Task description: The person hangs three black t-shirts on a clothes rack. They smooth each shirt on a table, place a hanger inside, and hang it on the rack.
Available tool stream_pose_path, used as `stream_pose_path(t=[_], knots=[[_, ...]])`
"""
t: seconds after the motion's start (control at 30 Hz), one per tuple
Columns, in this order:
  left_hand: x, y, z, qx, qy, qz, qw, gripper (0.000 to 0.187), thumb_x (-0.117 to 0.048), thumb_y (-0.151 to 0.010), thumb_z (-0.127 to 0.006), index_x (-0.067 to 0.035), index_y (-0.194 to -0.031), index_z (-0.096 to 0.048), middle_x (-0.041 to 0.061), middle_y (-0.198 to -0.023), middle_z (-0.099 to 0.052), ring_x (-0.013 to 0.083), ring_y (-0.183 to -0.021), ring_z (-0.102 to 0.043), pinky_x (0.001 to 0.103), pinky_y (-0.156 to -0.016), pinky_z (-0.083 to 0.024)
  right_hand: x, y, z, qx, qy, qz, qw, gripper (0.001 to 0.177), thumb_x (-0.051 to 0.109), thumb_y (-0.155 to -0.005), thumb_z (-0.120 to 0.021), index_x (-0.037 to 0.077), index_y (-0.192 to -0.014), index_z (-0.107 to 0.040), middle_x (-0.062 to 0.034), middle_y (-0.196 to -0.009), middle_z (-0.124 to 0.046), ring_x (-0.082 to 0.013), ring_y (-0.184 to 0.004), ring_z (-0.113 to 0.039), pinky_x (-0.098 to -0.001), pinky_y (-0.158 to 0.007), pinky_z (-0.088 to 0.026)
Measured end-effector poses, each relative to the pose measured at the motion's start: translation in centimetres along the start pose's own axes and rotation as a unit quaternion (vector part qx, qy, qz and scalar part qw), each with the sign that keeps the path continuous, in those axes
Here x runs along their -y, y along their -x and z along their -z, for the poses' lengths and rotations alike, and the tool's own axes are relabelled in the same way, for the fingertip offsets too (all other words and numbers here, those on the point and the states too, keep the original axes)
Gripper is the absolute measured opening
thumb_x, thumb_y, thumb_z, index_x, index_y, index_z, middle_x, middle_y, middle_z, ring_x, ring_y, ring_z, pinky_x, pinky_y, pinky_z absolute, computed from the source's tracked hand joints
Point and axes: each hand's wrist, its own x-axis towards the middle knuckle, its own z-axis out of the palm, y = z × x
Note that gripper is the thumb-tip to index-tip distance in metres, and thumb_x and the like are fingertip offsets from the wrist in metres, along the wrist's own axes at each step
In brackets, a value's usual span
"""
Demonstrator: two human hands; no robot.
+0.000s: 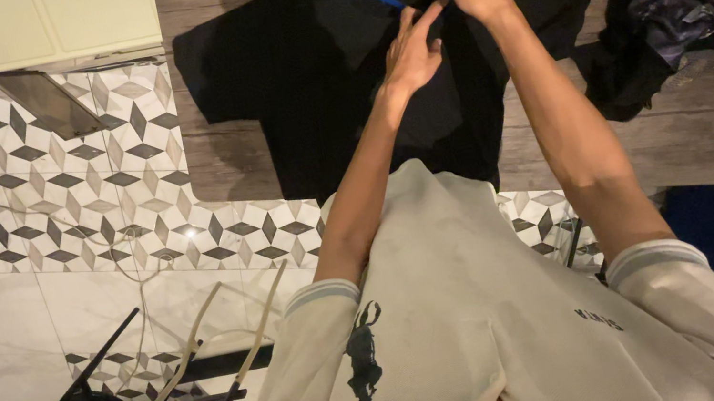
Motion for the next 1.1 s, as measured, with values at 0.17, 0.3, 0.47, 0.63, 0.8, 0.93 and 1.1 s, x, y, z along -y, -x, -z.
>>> stream_pose_path(t=[0.17,0.3,0.47,0.63,0.8,0.93,1.1], knots=[[0.6,0.7,-1.1,0.014,0.008,-0.013,1.000,0.072,-0.013,-0.086,-0.074,-0.029,-0.149,-0.044,0.029,-0.152,-0.039,0.0463,-0.116,-0.062,0.050,-0.096,-0.055,0.7,0.2,-0.2,0.002,0.047,0.031,0.998,0.019,0.010,-0.102,-0.082,-0.004,-0.113,-0.078,-0.0070,-0.093,-0.077,-0.0095,-0.086,-0.069,-0.0277,-0.082,-0.057],[1.0,0.2,-2.4,0.054,0.012,-0.006,0.998,0.074,-0.014,-0.087,-0.072,-0.029,-0.152,-0.042,0.033,-0.155,-0.036,0.0471,-0.127,-0.055,0.047,-0.101,-0.053,1.0,0.4,-1.2,-0.017,0.001,-0.001,1.000,0.020,0.013,-0.099,-0.084,-0.003,-0.110,-0.078,-0.0060,-0.089,-0.077,-0.0083,-0.080,-0.067,-0.0272,-0.077,-0.056],[0.7,0.0,-1.6,0.038,0.008,-0.041,0.998,0.072,-0.016,-0.088,-0.077,-0.025,-0.152,-0.043,0.033,-0.154,-0.038,0.0473,-0.142,-0.041,0.048,-0.113,-0.042,0.6,1.4,-0.9,0.035,0.142,0.022,0.989,0.024,0.013,-0.097,-0.083,-0.001,-0.117,-0.079,-0.0113,-0.097,-0.079,-0.0136,-0.084,-0.073,-0.0306,-0.077,-0.057],[-0.6,1.5,1.3,0.095,0.042,-0.006,0.995,0.074,-0.012,-0.089,-0.071,-0.029,-0.155,-0.042,0.027,-0.153,-0.046,0.0430,-0.146,-0.039,0.046,-0.117,-0.041,-0.7,2.0,1.3,0.063,0.151,-0.010,0.986,0.024,0.012,-0.100,-0.078,0.001,-0.121,-0.077,-0.0124,-0.106,-0.079,-0.0172,-0.091,-0.077,-0.0320,-0.083,-0.060],[0.4,2.0,1.4,0.120,0.042,-0.020,0.992,0.069,-0.020,-0.089,-0.075,-0.026,-0.151,-0.044,0.016,-0.155,-0.051,0.0399,-0.148,-0.033,0.046,-0.117,-0.034,-0.8,2.3,4.0,0.043,0.146,0.026,0.988,0.021,0.011,-0.102,-0.081,-0.002,-0.118,-0.077,-0.0153,-0.104,-0.079,-0.0204,-0.093,-0.075,-0.0342,-0.082,-0.059],[3.3,1.6,1.2,0.108,-0.061,0.016,0.992,0.059,-0.030,-0.091,-0.076,-0.021,-0.145,-0.052,0.016,-0.154,-0.048,0.0338,-0.150,-0.038,0.043,-0.119,-0.036,0.5,2.7,5.5,0.043,0.199,0.003,0.979,0.022,0.013,-0.101,-0.080,-0.001,-0.117,-0.077,-0.0164,-0.104,-0.078,-0.0250,-0.088,-0.073,-0.0388,-0.083,-0.055],[5.6,2.4,3.9,0.081,-0.134,0.058,0.986,0.044,-0.025,-0.089,-0.072,-0.018,-0.130,-0.060,0.015,-0.143,-0.054,0.0380,-0.128,-0.055,0.047,-0.104,-0.048,1.1,3.5,7.4,0.078,0.291,0.054,0.952,0.020,0.016,-0.107,-0.078,-0.002,-0.116,-0.077,-0.0195,-0.112,-0.075,-0.0385,-0.095,-0.067,-0.0481,-0.106,-0.042]])
